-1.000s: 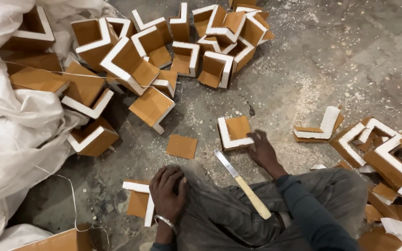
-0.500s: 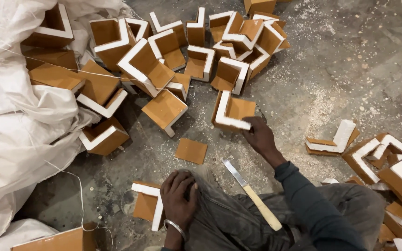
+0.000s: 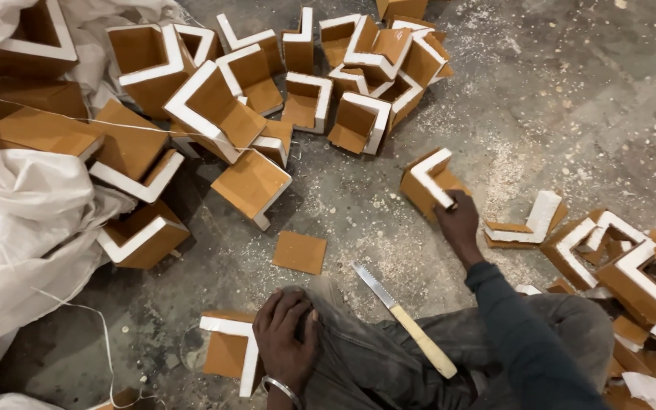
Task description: The person cuts and shapes brown and white L-shaped foam or cardboard pieces using a hand saw while sitting on the floor.
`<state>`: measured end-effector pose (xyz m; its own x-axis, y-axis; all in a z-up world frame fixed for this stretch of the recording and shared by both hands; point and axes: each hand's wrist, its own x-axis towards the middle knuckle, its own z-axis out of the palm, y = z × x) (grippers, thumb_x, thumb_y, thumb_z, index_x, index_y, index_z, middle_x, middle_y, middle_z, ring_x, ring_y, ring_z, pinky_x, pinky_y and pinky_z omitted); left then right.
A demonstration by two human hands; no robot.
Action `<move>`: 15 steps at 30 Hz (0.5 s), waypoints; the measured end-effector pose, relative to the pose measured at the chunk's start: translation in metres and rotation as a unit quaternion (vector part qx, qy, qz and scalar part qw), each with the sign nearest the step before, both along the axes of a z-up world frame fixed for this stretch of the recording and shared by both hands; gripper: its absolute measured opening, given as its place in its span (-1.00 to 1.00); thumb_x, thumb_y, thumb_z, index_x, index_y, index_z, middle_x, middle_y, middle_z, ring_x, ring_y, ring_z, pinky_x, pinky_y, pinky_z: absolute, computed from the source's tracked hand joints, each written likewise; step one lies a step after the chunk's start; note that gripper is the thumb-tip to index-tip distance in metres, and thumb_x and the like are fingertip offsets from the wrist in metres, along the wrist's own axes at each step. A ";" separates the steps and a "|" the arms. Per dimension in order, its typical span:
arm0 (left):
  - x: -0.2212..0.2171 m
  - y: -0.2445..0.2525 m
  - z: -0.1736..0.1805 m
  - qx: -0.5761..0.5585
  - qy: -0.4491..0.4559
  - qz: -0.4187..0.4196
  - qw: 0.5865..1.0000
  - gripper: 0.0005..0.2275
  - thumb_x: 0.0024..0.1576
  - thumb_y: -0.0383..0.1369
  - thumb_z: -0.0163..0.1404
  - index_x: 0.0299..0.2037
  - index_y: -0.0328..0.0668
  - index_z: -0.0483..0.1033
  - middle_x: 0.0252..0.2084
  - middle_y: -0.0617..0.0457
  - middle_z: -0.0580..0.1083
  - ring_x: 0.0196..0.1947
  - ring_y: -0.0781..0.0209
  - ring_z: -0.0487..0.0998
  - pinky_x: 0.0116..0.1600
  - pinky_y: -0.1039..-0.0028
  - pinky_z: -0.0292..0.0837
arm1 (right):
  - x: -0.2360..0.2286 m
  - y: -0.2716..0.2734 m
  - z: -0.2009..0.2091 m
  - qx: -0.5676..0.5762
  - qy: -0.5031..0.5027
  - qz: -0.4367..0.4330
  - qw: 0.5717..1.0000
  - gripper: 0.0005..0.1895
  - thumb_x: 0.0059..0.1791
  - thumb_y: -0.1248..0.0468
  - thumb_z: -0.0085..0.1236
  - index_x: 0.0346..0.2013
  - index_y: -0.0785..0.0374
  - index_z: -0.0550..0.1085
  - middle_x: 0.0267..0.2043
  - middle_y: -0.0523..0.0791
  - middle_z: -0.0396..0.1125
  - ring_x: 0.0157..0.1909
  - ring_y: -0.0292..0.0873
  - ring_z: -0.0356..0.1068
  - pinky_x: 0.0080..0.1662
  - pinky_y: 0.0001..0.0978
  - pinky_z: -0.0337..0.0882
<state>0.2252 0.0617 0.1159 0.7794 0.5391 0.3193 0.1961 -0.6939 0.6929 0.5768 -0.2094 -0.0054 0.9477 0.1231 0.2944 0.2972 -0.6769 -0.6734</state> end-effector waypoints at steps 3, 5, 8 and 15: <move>-0.001 0.000 -0.002 0.002 -0.004 0.000 1.000 -0.86 0.04 -0.31 0.18 -0.23 -0.09 0.65 0.03 0.13 0.57 0.29 0.00 0.37 0.34 0.16 0.14 | 0.043 -0.002 0.011 -0.014 -0.006 -0.035 0.999 -0.65 -0.02 0.16 0.33 0.00 0.22 0.52 -0.07 -0.02 0.42 -0.06 -0.04 0.47 -0.05 -0.20 0.46; 0.000 0.000 -0.001 0.005 -0.005 -0.003 1.000 -0.86 0.03 -0.31 0.18 -0.23 -0.09 0.65 0.03 0.14 0.57 0.29 0.01 0.37 0.34 0.16 0.14 | 0.071 -0.001 0.017 -0.005 -0.005 -0.054 0.999 -0.67 0.01 0.16 0.31 0.03 0.20 0.52 -0.04 -0.03 0.45 -0.02 -0.04 0.49 -0.01 -0.19 0.46; -0.001 0.002 -0.001 0.001 -0.020 -0.010 1.000 -0.87 0.04 -0.31 0.17 -0.24 -0.07 0.64 0.03 0.16 0.57 0.29 0.02 0.38 0.34 0.19 0.15 | 0.092 0.004 0.011 0.087 -0.150 0.021 0.985 -0.38 -0.03 0.26 0.31 0.27 0.34 0.32 0.17 0.11 0.26 0.13 0.04 0.41 0.01 -0.21 0.54; 0.008 0.028 -0.065 0.061 -0.147 -0.100 0.982 -0.85 0.03 -0.35 0.15 -0.23 -0.16 0.62 -0.07 -0.01 0.59 0.05 -0.02 0.56 0.27 0.15 0.40 | -0.076 -0.016 -0.061 -0.119 0.152 0.175 0.965 -0.31 -0.01 -0.12 0.22 0.26 0.17 0.31 0.11 0.12 0.38 0.11 0.18 0.40 0.09 -0.03 0.40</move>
